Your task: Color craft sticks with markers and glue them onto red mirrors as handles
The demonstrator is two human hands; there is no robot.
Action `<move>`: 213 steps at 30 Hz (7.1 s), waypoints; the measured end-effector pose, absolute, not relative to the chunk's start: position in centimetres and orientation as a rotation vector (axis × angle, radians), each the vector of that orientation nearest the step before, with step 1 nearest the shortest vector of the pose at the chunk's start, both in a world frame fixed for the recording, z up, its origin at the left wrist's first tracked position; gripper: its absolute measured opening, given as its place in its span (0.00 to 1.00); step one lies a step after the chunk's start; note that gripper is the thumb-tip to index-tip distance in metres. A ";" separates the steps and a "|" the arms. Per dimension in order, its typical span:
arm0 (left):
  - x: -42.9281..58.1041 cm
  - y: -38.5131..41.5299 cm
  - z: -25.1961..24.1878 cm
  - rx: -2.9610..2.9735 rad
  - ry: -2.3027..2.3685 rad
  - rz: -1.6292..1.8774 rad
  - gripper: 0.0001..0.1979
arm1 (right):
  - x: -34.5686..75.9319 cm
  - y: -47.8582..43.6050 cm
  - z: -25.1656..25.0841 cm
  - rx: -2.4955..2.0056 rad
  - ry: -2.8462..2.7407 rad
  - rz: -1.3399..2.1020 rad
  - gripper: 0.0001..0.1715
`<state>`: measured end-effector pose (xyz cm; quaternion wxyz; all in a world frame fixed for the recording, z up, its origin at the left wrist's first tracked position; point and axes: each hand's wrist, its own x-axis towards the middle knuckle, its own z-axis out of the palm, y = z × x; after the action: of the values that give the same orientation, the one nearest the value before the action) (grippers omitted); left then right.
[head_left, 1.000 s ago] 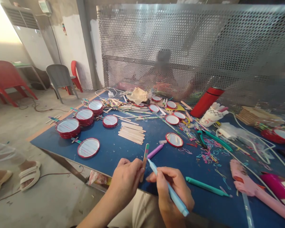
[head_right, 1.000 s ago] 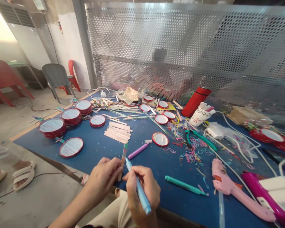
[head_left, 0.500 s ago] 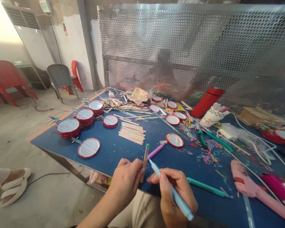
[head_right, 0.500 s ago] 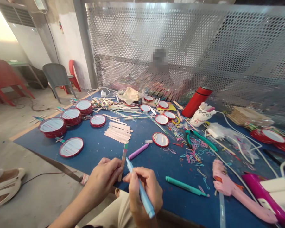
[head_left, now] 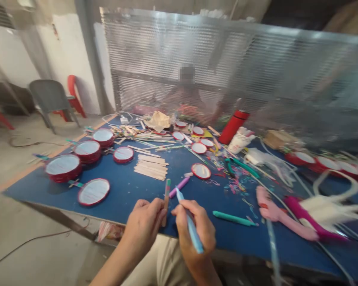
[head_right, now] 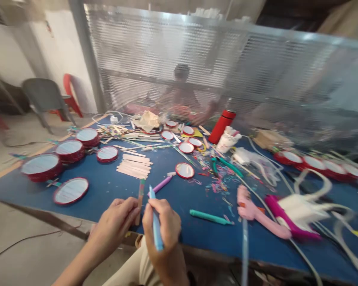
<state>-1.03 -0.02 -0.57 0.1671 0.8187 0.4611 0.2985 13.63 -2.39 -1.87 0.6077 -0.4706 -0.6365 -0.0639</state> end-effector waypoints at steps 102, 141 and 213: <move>-0.9 -0.5 -0.6 2.232 1.292 0.772 0.13 | 12.4 -2.9 -1.5 -1.148 -1.199 0.283 0.08; -1.0 -0.7 -0.4 2.210 1.298 0.764 0.14 | 12.5 -2.9 -1.9 -1.101 -1.218 0.300 0.05; -1.0 -0.7 0.1 2.201 1.304 0.810 0.13 | 12.1 -3.1 -1.3 -1.131 -1.147 0.298 0.06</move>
<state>-1.02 -0.68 0.06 0.2272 0.7988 0.4733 0.2939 12.06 -3.05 -1.32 0.6827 -0.5044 -0.5116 0.1330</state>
